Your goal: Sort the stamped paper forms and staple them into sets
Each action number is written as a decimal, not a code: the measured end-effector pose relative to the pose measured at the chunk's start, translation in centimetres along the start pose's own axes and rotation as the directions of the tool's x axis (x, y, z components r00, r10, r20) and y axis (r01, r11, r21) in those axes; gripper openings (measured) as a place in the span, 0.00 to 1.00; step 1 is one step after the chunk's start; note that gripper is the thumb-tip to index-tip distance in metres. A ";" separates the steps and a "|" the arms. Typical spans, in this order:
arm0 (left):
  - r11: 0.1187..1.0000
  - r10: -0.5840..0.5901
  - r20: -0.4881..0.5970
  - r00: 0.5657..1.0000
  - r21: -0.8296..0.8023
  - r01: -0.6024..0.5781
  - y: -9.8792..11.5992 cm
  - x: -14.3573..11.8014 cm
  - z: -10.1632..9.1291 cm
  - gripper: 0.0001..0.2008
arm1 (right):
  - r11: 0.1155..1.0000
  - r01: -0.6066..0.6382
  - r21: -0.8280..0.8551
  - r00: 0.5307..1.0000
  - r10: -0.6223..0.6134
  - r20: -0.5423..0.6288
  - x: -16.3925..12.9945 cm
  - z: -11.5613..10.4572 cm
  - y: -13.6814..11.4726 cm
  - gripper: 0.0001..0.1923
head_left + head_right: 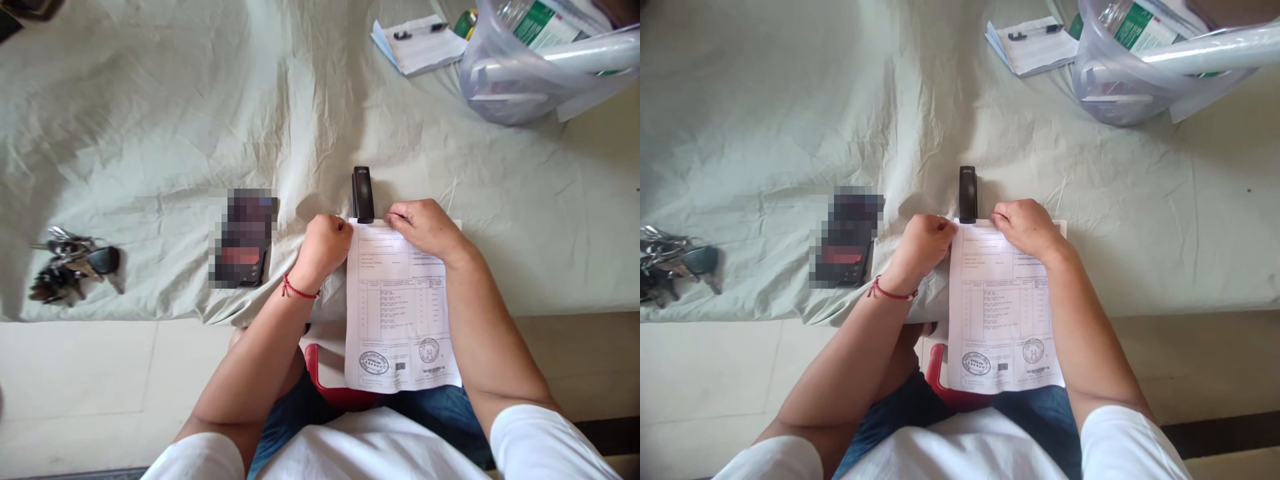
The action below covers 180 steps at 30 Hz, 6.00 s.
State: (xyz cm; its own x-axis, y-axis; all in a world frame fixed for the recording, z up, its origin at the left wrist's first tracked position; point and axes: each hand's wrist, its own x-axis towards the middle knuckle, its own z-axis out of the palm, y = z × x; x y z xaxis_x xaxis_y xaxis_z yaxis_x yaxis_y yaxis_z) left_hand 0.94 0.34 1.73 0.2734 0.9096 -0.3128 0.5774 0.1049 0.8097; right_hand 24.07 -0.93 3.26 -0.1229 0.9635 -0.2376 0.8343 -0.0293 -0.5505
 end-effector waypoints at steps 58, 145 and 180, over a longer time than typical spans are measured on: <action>0.999 -0.022 -0.007 1.000 0.032 0.022 1.4 -0.3 0.0 0.28 | 0.959 0.199 -0.202 0.896 -0.261 -0.359 1.1 8.1 -1.9 0.30; 0.726 0.038 -0.372 0.927 -0.628 -0.281 -2.9 0.7 0.4 0.25 | 0.741 0.328 0.586 0.624 0.296 -0.723 -0.4 -3.0 8.5 0.19; 0.712 0.066 -0.406 0.912 -0.621 -0.328 -2.9 0.7 0.6 0.23 | 0.701 0.318 0.638 0.645 0.333 -0.688 -0.2 -2.8 7.3 0.20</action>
State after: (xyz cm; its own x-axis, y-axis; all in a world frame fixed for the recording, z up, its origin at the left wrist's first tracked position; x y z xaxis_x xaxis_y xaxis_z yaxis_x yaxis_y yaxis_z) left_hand -0.13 0.47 -1.15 -0.0248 0.9992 -0.0298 -0.1564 0.0256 0.9874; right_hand 31.68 -0.63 1.55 0.5685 0.7944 0.2140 0.2031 0.1165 -0.9722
